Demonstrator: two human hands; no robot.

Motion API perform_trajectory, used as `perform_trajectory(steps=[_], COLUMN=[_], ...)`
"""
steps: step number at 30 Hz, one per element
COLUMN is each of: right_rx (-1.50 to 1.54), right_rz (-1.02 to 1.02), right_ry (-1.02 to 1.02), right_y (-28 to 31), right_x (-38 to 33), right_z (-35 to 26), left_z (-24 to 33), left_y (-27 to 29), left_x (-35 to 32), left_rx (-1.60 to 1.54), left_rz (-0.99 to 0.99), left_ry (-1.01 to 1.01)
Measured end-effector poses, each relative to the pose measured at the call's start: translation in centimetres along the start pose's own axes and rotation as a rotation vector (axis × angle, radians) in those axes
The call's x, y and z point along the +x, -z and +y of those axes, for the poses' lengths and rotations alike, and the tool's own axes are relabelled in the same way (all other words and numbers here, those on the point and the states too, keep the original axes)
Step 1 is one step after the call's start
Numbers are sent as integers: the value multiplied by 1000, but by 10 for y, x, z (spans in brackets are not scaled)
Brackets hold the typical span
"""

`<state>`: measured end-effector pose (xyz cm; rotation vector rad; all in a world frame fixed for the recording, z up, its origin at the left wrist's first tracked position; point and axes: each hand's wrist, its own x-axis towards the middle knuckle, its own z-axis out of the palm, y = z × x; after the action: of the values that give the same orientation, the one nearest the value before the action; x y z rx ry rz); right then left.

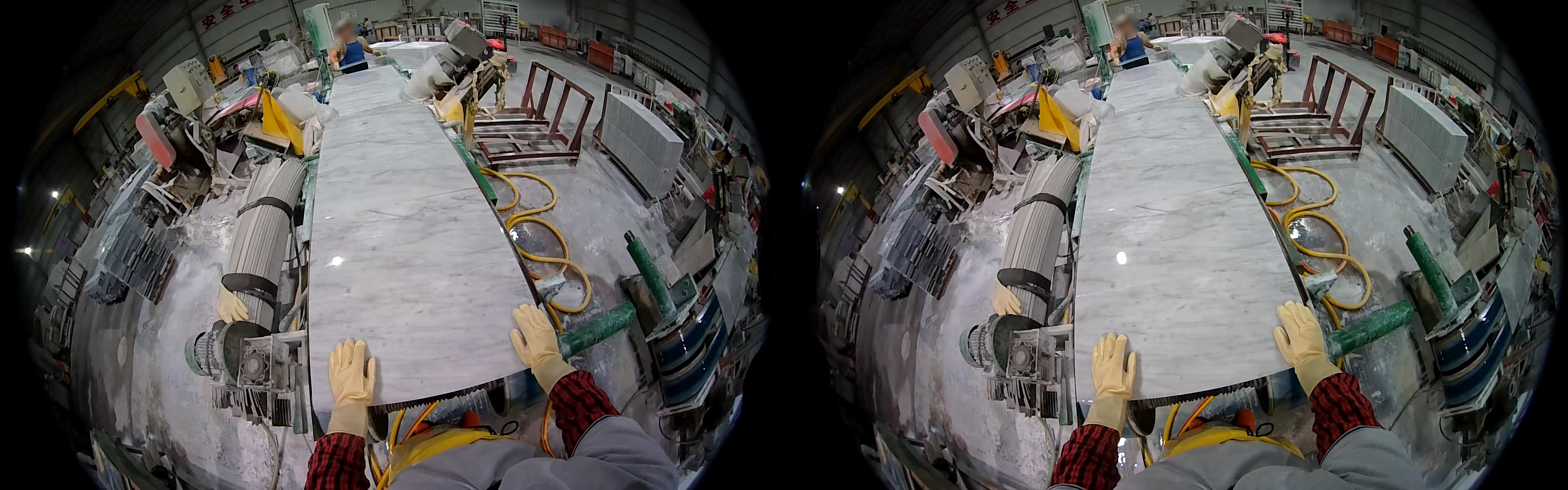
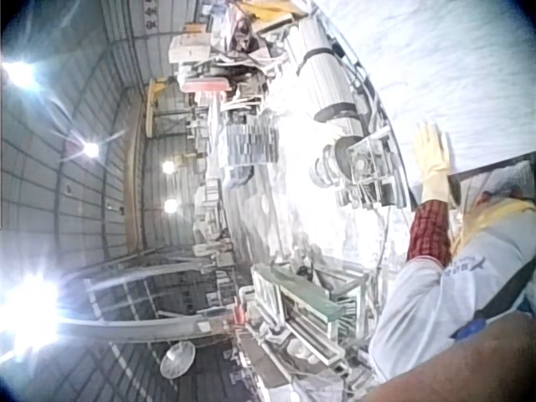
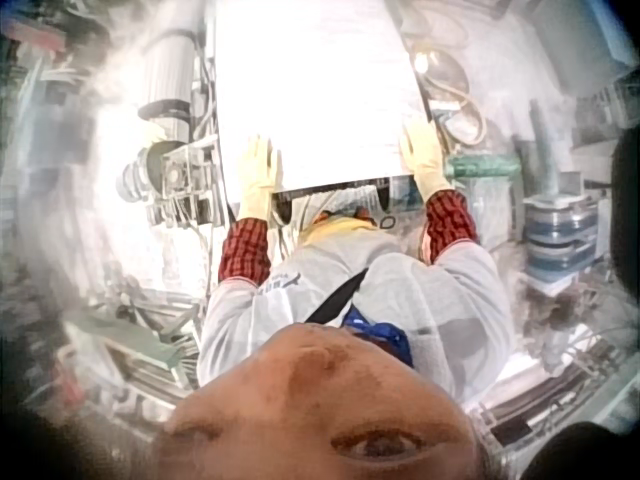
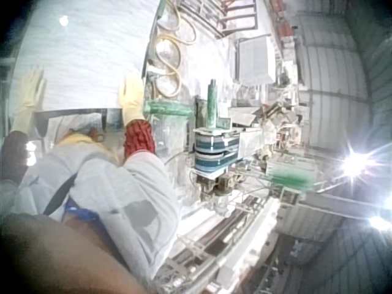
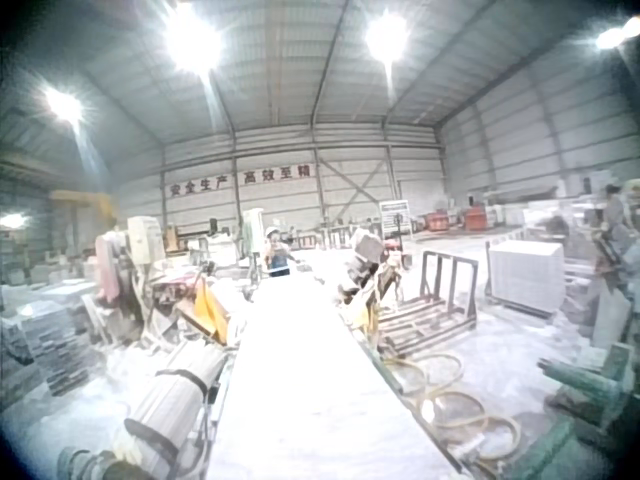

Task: The person repeatedly lifts and places large marble slabs onto a conveyor system in a factory. They wear gloves and handle the slabs one at a time, positioning them for processing by machinery.

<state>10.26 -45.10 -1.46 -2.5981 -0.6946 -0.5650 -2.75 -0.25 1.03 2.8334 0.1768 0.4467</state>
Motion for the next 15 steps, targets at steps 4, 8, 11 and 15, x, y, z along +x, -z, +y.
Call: perform_trajectory(steps=[4,8,11,15], right_rx=[5,9,-7,-9], right_rz=[9,-10,7,13], right_ry=[10,-9,-3,8], right_y=[1,5,2,0], right_x=[-1,0,-3,-6], right_z=[0,-5,-1,1], left_z=[-1,-3,0,-1], left_y=[-2,-4,-1,-3], left_x=[-3,-5,-2,-6], left_rx=[-1,6,-8,-2], left_rz=[26,34,23,44], left_ry=[-11,-11,-20,-21])
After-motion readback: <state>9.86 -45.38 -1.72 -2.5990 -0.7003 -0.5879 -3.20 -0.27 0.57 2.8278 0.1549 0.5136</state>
